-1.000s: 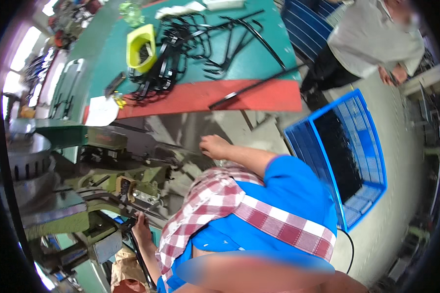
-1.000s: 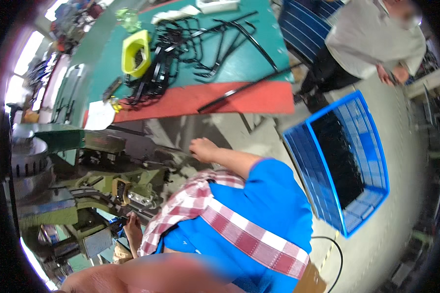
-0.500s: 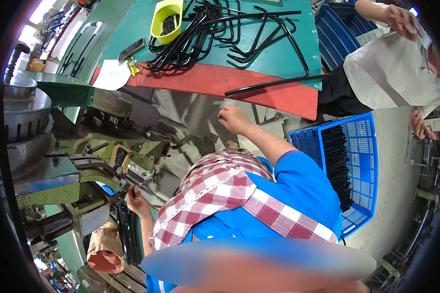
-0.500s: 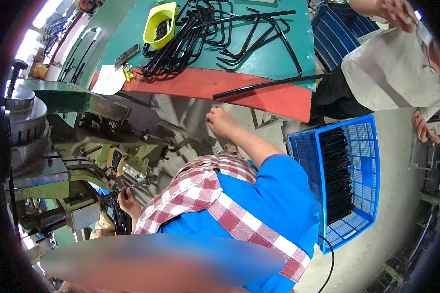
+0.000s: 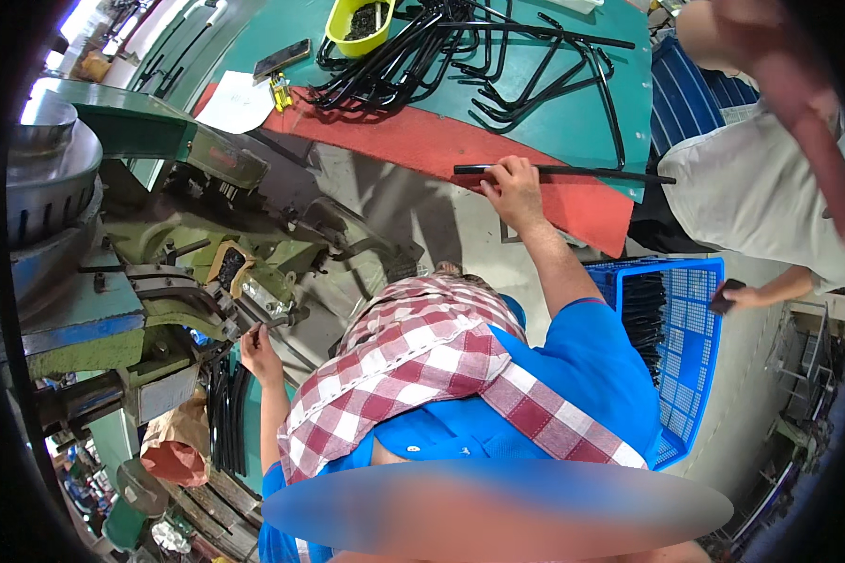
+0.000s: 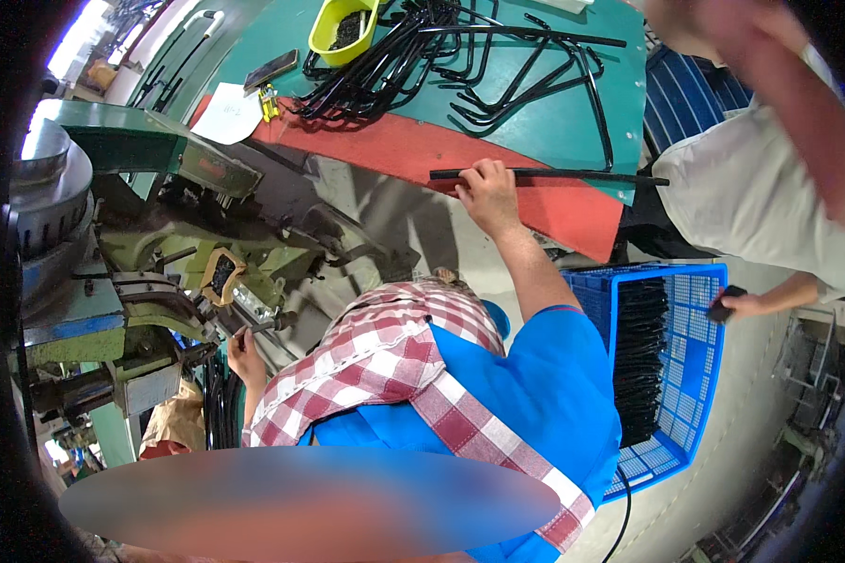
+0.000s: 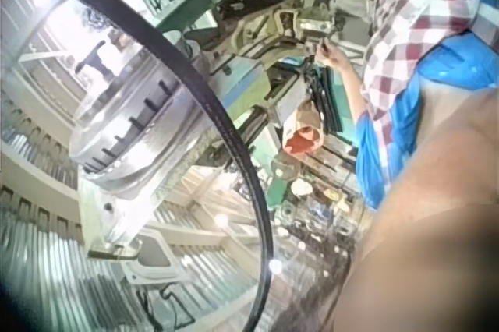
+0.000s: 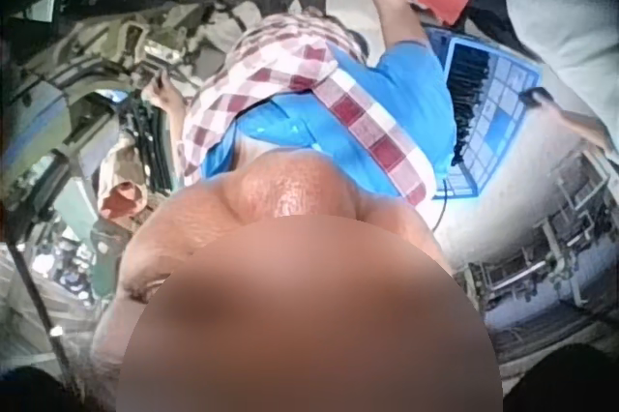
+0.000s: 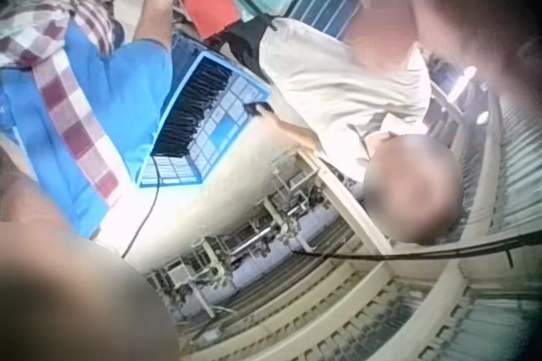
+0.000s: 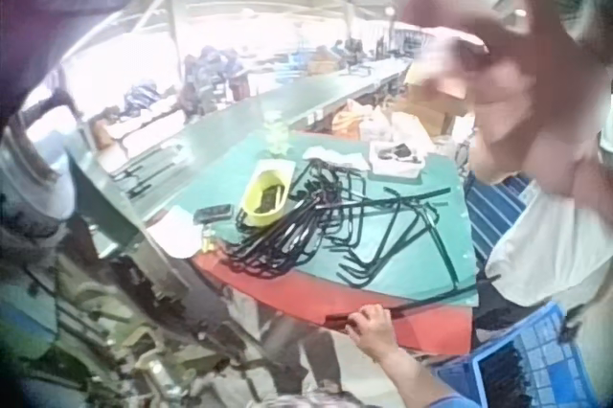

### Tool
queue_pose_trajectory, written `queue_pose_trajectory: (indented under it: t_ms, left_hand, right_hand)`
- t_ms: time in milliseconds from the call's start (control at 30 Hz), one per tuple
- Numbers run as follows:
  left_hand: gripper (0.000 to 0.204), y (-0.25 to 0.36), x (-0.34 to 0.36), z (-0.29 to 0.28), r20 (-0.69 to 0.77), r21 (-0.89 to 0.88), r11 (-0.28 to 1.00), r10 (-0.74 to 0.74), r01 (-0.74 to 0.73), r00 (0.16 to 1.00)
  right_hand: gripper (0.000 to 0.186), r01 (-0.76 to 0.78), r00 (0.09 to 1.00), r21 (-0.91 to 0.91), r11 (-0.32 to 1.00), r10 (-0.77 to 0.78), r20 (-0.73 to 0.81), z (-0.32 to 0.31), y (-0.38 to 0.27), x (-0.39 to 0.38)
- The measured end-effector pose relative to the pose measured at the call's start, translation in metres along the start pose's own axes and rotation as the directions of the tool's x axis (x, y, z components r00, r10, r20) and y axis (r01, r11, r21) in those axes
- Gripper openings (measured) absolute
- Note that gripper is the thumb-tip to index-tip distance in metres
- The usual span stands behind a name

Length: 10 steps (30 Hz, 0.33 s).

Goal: The person repeatedly picks up black metal rods, inserts them into a manual bending machine, and bends them using a lever. The bent rods are then placed into a cardboard box.

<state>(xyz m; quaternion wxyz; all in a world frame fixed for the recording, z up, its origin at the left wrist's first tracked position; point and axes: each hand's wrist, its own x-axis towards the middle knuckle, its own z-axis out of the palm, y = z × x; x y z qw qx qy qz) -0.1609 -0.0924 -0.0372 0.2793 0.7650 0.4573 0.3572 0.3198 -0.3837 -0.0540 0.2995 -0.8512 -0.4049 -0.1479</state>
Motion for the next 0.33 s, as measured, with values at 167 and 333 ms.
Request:
queue_pose_trajectory:
  t_ms: [167, 333]
  left_hand:
    - [0.011, -0.002, 0.004, 0.002, -0.01, 0.023, 0.996, -0.087, 0.087, 0.996]
    - [0.013, -0.005, -0.005, -0.006, -0.056, 0.028, 0.986, -0.161, 0.163, 0.985]
  right_hand:
    - [0.036, -0.008, 1.0, -0.046, 0.999, 0.007, -0.016, 0.005, 0.013, 0.005]
    - [0.036, -0.014, 0.998, -0.039, 0.999, 0.016, 0.069, 0.021, 0.023, 0.007]
